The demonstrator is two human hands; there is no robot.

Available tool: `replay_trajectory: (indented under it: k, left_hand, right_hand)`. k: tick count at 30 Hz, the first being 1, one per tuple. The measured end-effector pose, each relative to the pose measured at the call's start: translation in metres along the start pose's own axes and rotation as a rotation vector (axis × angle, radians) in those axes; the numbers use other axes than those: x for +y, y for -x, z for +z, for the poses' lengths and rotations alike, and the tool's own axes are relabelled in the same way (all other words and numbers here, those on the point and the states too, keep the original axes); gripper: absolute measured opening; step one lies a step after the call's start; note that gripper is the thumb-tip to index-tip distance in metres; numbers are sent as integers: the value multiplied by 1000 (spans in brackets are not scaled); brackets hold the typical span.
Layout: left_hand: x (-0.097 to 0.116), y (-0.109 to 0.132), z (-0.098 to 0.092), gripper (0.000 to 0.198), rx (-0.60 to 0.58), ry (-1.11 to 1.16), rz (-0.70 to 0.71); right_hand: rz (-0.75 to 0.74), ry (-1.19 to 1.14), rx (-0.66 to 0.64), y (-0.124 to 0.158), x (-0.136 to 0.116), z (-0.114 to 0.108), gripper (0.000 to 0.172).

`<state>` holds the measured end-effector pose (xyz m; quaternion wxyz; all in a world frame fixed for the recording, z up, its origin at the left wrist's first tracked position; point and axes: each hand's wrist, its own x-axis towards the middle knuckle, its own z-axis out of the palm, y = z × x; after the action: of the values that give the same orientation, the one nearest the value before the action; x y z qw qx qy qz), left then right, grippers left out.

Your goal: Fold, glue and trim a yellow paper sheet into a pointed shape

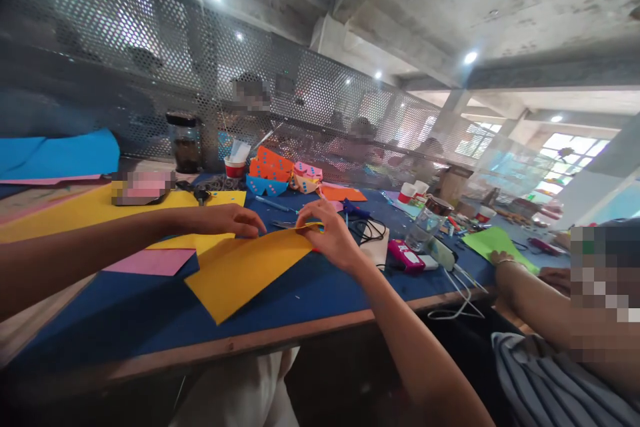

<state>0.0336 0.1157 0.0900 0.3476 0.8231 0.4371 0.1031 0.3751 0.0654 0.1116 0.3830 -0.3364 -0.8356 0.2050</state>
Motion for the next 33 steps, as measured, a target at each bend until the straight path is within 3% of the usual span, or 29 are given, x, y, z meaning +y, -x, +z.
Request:
replay_trajectory:
  k: [4, 8, 11, 14, 17, 22, 26, 31, 33]
  left_hand:
    - [20, 3, -3, 67, 31, 84, 1]
    - [32, 8, -15, 68, 105, 129, -18]
    - [34, 19, -28, 69, 173, 147, -51]
    - [28, 32, -32, 66, 225, 160, -105]
    - [12, 43, -22, 68, 261, 195, -179]
    - [-16, 59, 6, 80, 283, 327, -291]
    - [-24, 75, 14, 75, 274, 451, -346]
    - [-29, 89, 17, 68, 239, 688, -404]
    - [-37, 92, 22, 68, 241, 622, -396]
  right_hand:
    - [-73, -126, 89, -15, -9, -13, 11]
    - [-44, -243, 163, -29, -5, -20, 18]
    - [53, -321, 236, -39, 7, -19, 19]
    - [278, -495, 202, -49, 20, -9, 23]
    - [433, -628, 117, -56, 32, 9, 40]
    - [511, -665, -13, -57, 45, 45, 61]
    - [504, -671, -63, -54, 48, 64, 59]
    - [468, -671, -52, -52, 49, 71, 53]
    - [476, -649, -53, -50, 52, 72, 51]
